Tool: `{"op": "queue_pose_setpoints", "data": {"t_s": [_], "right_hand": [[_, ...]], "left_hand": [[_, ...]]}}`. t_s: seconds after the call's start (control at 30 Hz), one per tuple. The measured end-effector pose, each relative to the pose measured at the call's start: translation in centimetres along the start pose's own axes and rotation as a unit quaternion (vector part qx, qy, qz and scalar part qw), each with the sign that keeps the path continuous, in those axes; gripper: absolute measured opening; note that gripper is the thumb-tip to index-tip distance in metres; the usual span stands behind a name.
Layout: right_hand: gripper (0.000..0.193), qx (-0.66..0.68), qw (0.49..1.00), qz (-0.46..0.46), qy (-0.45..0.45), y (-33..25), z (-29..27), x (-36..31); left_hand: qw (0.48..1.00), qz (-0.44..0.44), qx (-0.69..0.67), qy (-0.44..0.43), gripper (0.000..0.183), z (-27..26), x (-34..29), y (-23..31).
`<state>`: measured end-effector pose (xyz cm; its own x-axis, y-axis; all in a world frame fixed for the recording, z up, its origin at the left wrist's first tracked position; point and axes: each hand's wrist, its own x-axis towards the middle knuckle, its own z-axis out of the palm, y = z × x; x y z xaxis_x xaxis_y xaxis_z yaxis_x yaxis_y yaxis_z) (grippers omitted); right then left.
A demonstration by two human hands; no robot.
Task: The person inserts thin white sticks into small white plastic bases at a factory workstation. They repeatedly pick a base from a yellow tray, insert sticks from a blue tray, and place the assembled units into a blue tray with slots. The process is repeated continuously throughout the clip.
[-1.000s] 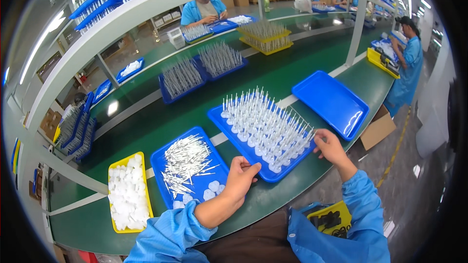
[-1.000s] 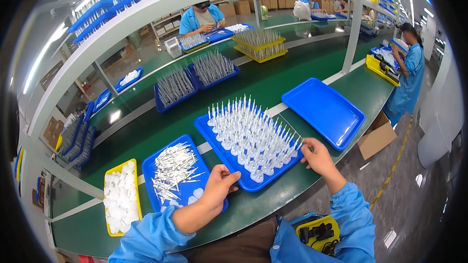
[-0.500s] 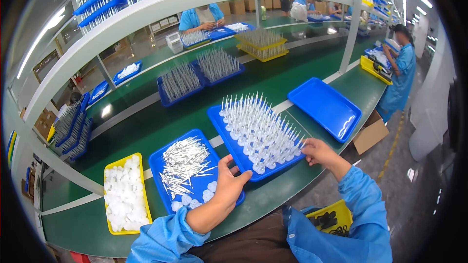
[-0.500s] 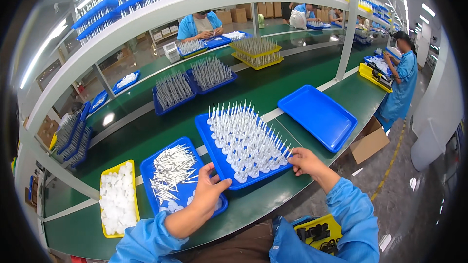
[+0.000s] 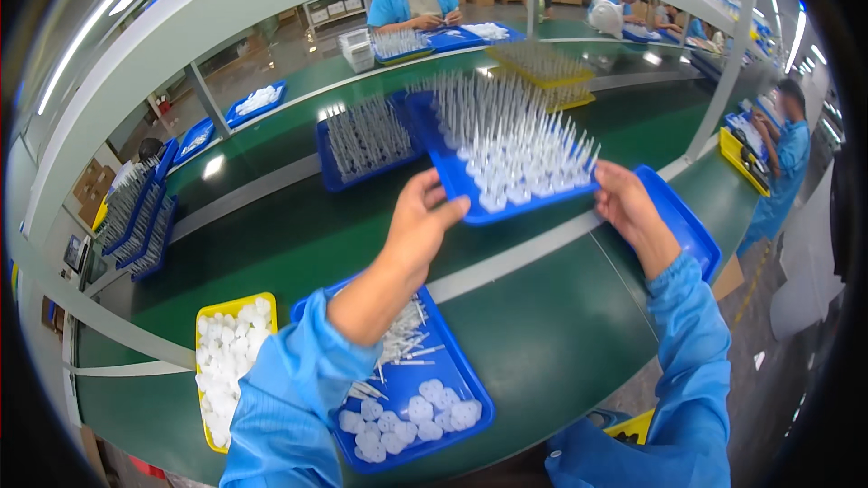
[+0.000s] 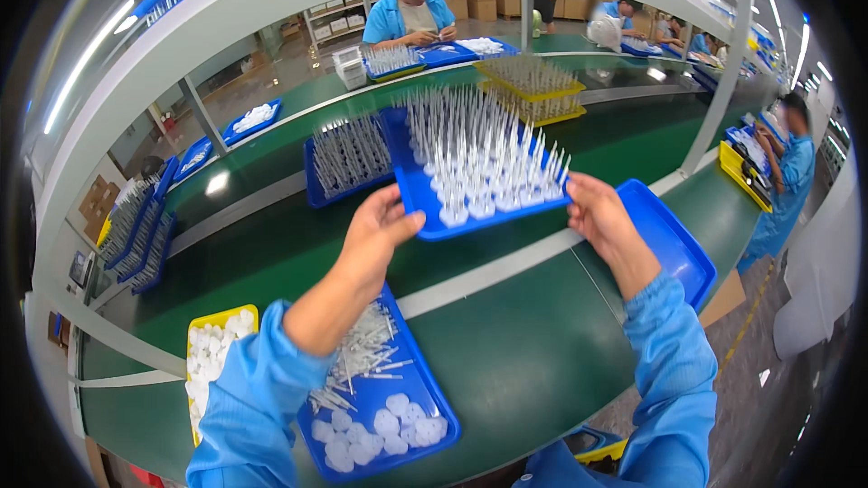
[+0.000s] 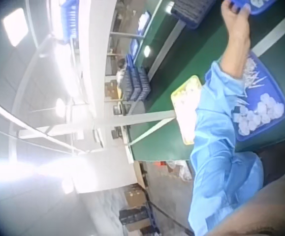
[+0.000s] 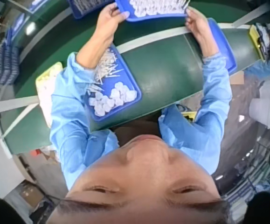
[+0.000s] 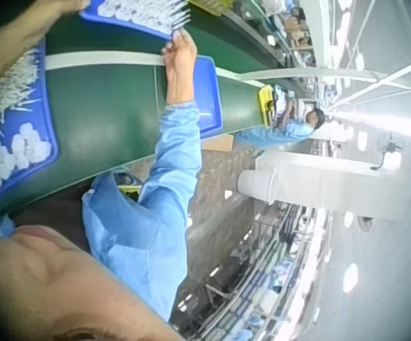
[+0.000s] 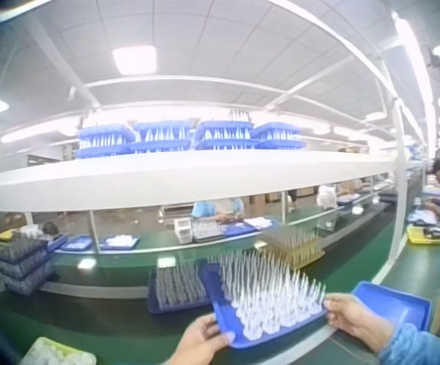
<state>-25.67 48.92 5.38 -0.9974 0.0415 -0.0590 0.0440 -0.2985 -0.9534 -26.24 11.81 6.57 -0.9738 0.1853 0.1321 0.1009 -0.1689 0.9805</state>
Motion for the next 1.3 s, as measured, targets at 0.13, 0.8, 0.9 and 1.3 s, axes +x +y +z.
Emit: {"op": "queue_pose_setpoints", "data": {"t_s": [0.13,0.8,0.9,1.3], "right_hand": [[0.036,-0.046,0.999,-0.022,0.013,-0.3,0.2,12.5],[0.022,-0.141,0.990,0.007,0.028,5.8,2.7,34.2],[0.033,-0.169,0.982,-0.005,0.082,5.1,4.8,31.9],[0.040,-0.764,0.617,-0.130,0.137,1.0,-11.2,-6.4]], "left_hand": [[0.989,-0.040,0.136,0.045,0.080,-2.2,10.9,-0.9],[0.870,-0.063,0.482,0.077,0.064,-11.0,32.6,-9.3],[0.881,-0.075,0.456,0.096,0.065,-11.8,31.0,-8.3],[0.828,0.122,0.528,-0.147,0.067,-9.3,-1.8,10.3]]}}
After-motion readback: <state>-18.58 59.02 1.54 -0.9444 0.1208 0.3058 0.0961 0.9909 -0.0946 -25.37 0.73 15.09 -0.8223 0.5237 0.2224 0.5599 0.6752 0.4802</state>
